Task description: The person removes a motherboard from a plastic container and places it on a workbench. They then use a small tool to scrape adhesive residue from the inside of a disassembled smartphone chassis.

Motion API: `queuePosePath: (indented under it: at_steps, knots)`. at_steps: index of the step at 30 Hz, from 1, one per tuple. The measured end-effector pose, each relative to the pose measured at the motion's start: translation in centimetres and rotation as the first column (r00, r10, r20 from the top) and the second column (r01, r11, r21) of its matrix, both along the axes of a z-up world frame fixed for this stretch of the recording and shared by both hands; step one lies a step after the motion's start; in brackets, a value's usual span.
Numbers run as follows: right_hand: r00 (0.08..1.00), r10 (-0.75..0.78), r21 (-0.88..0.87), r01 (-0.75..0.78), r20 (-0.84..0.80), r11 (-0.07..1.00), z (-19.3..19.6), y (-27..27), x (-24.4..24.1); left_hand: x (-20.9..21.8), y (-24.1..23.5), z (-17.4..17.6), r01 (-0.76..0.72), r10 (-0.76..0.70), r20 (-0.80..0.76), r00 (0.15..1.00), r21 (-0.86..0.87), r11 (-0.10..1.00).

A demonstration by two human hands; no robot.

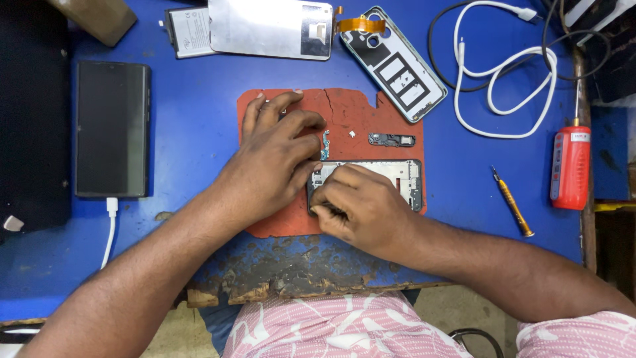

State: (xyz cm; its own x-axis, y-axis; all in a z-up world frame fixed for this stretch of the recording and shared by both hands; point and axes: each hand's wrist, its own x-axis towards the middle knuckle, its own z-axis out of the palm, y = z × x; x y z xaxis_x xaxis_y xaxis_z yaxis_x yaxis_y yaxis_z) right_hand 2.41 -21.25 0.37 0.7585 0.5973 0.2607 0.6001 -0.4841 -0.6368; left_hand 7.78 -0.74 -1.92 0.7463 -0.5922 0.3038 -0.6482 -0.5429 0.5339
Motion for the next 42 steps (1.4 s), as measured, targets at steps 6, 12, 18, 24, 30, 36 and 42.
queuePosePath:
  at_steps: [6,12,18,24,30,36,42]
  knots:
    - [0.999,0.051,0.008,-0.051,0.011,0.999,0.1,0.0,0.0,-0.2,0.0,-0.1,0.0,0.0,0.014,1.0,-0.015,1.0]
    - [1.0,-0.005,-0.013,0.004,-0.006,1.0,0.2,0.0,-0.1,-0.1,0.0,-0.1,0.001,-0.001,0.013,1.0,-0.012,1.0]
    - [0.999,0.048,-0.016,-0.049,-0.011,0.999,0.4,0.2,0.1,-0.3,0.1,-0.7,0.002,-0.001,0.031,1.0,-0.047,0.999]
    - [0.999,-0.028,-0.04,0.027,-0.031,0.999,0.5,0.4,-0.3,-0.3,0.2,-1.0,-0.001,0.003,0.062,0.998,-0.039,0.999]
    - [0.998,0.021,-0.072,-0.025,-0.056,0.997,0.5,0.1,0.0,-0.2,0.2,-1.2,0.001,0.004,0.077,0.997,-0.06,0.998]
    - [1.0,0.022,-0.07,-0.024,-0.022,0.997,0.4,0.1,0.0,-0.2,0.1,-1.5,-0.004,0.009,0.083,0.997,-0.053,0.999]
    - [0.997,0.059,-0.093,-0.062,-0.04,0.994,0.5,-0.1,0.3,-0.2,-0.1,-1.6,-0.009,0.013,0.085,0.996,-0.049,0.999]
